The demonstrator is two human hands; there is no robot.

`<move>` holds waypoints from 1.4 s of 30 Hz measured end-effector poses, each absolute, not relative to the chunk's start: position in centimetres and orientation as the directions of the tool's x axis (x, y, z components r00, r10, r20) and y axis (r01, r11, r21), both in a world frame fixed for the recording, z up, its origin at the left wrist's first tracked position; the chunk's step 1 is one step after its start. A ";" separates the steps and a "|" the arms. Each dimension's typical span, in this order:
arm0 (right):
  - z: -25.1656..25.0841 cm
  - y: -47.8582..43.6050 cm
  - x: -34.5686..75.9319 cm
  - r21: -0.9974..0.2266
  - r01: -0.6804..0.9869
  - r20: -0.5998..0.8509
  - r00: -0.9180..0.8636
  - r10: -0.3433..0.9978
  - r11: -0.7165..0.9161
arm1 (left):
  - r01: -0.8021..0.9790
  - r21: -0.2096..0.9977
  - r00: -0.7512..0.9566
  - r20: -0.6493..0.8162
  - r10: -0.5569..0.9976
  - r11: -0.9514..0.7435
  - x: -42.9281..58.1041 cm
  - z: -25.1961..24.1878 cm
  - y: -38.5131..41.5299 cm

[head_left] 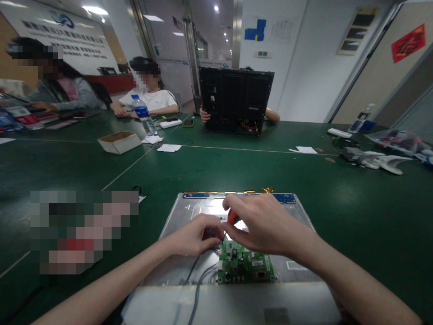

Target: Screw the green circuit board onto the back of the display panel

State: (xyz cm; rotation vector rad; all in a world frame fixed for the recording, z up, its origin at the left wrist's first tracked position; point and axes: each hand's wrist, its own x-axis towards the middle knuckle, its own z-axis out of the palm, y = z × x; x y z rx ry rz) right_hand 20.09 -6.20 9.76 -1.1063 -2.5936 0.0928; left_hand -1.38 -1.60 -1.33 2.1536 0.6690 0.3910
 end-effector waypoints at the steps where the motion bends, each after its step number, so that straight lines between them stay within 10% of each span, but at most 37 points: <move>1: 9.7 -6.2 20.1 -0.183 0.701 0.255 -0.643 0.722 0.689 | 0.325 0.790 0.810 0.052 0.584 -0.520 -1.4 -1.3 -1.6; 42: 9.7 -6.6 19.9 -0.106 0.665 0.272 -0.696 0.664 0.740 | 0.319 0.730 0.816 0.114 0.567 -0.605 -1.5 -1.2 -1.8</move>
